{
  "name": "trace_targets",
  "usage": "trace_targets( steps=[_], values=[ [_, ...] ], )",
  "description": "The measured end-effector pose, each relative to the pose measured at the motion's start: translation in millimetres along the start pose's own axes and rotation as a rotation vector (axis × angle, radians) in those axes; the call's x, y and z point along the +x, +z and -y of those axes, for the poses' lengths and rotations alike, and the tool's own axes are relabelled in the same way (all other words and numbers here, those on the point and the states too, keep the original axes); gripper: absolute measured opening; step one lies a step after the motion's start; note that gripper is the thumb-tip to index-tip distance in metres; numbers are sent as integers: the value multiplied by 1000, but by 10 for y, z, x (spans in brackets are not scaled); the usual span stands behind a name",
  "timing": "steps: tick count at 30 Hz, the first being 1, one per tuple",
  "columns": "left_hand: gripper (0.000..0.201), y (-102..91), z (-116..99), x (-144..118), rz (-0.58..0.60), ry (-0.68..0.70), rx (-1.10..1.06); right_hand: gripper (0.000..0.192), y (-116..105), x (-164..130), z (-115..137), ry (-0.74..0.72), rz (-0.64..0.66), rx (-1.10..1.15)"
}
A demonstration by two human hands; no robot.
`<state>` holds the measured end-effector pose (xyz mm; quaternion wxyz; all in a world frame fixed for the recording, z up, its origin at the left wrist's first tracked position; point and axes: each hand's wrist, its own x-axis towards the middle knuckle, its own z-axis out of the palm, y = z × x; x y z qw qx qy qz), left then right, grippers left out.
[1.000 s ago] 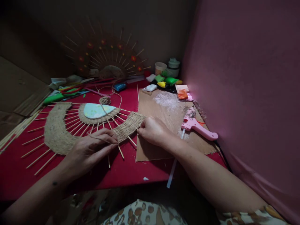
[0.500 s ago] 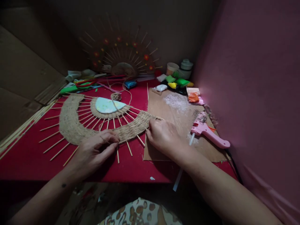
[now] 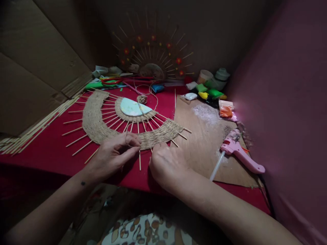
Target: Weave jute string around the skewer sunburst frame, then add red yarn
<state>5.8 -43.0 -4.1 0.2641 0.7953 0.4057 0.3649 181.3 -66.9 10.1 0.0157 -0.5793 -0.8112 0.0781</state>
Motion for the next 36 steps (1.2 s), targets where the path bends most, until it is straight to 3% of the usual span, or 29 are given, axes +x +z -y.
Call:
trace_targets(
  steps=[6,11,17,24,36],
  values=[
    [9,-40,-10,-43,-23,13,-38,17,32,19,26,46,-28,-12],
    [9,-66,8,-143,-50,81,-33,9,-35,4,-9,112,-47,192],
    [10,-79,-10,-262,-90,113,95,11,-29,-14,-71,92,-75,360],
    [11,42,-171,-422,0,161,214,10,-3,0,-93,110,-63,449],
    [14,205,-282,-585,-33,150,337,10,25,-3,-99,65,-100,433]
  ],
)
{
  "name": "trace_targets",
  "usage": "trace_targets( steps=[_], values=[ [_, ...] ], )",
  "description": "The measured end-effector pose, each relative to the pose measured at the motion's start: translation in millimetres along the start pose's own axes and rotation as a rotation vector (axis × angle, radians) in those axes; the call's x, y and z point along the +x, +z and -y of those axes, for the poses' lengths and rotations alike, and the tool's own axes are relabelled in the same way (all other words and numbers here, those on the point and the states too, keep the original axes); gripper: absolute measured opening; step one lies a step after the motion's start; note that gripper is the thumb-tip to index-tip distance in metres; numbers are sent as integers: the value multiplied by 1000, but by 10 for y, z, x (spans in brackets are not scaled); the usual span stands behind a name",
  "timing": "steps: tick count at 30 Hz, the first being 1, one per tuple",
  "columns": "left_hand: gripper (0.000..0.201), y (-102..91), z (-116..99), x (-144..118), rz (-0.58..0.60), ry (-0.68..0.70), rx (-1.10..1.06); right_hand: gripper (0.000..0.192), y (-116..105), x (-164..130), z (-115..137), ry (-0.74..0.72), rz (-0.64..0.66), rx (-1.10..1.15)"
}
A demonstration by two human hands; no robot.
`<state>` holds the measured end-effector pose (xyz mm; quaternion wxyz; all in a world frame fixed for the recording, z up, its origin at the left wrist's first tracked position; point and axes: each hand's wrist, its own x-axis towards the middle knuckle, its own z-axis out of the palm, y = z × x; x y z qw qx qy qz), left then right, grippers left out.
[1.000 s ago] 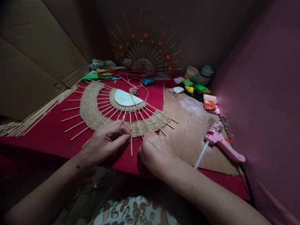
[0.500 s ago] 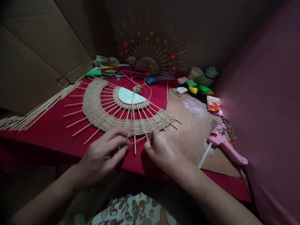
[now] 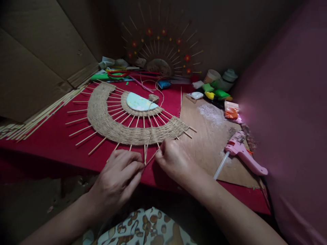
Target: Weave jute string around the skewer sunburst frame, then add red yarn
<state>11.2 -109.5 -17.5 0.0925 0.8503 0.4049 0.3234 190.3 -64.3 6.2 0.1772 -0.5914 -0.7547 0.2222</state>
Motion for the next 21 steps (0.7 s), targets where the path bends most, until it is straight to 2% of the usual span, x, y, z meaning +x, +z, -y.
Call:
trace_targets(
  steps=[4,9,13,16,21],
  values=[
    [13,-26,70,55,-40,-65,91,9,-11,-5,7,23,20,16],
    [13,-97,226,210,-98,-152,85,6,5,-7,1,15,20,5],
    [13,-164,339,308,-48,-208,150,8,26,-11,-10,-8,17,-16],
    [15,-235,417,324,-38,-257,78,7,19,-15,-2,-3,40,-24],
    [12,-333,574,261,-120,-393,-32,9,-17,-32,35,16,78,-63]
  ],
)
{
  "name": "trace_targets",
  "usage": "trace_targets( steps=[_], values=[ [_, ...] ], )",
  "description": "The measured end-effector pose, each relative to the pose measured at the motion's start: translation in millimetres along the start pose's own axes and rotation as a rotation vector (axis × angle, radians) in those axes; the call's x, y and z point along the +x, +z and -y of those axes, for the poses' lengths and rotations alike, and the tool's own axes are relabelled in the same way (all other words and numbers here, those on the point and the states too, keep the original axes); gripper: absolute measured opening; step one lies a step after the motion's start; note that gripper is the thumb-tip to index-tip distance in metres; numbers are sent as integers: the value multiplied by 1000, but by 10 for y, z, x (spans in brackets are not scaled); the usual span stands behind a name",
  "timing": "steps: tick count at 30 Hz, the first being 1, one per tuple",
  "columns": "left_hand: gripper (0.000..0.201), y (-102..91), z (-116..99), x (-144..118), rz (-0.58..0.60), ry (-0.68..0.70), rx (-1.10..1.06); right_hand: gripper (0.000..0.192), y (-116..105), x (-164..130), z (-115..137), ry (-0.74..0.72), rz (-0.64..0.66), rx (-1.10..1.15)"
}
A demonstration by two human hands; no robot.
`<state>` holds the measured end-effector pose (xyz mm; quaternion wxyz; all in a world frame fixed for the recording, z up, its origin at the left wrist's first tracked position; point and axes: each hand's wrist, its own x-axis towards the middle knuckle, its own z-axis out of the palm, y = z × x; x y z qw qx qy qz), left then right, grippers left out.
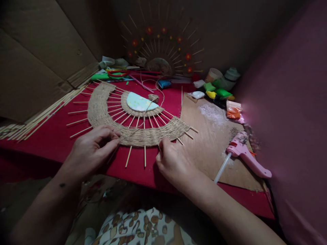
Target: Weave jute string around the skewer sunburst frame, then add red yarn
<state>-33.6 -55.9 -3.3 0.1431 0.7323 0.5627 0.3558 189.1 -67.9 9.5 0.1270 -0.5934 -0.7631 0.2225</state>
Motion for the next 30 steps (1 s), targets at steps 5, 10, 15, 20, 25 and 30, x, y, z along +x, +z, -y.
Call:
trace_targets(
  steps=[5,10,15,20,25,30],
  values=[
    [10,2,86,-35,-59,-52,-29,13,-3,-34,-9,-30,-48,-105],
    [9,38,80,-57,-100,-41,-55,12,-8,-11,157,-172,-31,-162],
    [10,32,98,-77,-91,-50,-53,17,56,78,547,-205,167,-322],
    [10,25,120,-96,-94,-43,-87,19,222,137,754,-226,148,-479],
    [10,6,136,-109,-88,-49,-186,15,257,157,725,-196,140,-510],
    [8,-3,139,-119,-77,-43,-252,13,218,121,749,-157,177,-512]
  ],
)
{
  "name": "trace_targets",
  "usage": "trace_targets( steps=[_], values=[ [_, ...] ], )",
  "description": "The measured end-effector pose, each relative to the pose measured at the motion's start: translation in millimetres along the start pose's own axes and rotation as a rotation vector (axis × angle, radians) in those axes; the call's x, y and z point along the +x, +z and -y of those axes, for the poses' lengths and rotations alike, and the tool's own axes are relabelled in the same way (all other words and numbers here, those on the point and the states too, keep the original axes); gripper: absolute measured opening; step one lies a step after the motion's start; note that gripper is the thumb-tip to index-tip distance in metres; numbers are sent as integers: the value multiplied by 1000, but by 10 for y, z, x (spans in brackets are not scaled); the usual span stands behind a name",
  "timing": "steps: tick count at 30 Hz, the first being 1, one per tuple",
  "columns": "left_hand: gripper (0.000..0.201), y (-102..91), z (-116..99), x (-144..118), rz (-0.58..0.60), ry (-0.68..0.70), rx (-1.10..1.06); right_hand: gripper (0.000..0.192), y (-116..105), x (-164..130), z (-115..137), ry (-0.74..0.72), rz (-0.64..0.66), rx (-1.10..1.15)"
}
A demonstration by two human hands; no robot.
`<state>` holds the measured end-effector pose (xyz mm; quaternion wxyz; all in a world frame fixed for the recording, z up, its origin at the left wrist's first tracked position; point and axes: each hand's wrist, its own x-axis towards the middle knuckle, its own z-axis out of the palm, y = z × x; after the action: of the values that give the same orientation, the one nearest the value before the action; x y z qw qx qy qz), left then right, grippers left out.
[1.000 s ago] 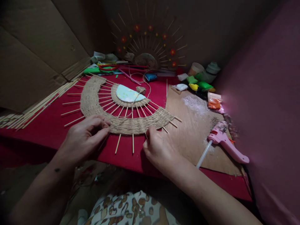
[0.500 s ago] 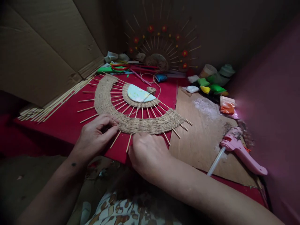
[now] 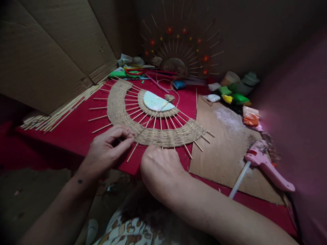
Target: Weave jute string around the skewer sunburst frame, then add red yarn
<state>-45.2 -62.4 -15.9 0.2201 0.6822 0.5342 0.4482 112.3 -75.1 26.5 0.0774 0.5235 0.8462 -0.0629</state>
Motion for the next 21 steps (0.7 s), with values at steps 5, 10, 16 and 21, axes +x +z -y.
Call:
trace_targets(
  steps=[5,10,16,21],
  values=[
    [9,12,-6,-16,-25,13,3,9,16,-65,128,13,2,-80],
    [9,-5,-4,-28,-19,30,-10,10,59,-53,155,130,1,-52],
    [12,-41,3,-37,38,57,-66,11,81,-33,108,219,-40,-23],
    [11,-25,24,-53,36,88,-75,13,58,-37,206,228,-29,-48]
  ],
)
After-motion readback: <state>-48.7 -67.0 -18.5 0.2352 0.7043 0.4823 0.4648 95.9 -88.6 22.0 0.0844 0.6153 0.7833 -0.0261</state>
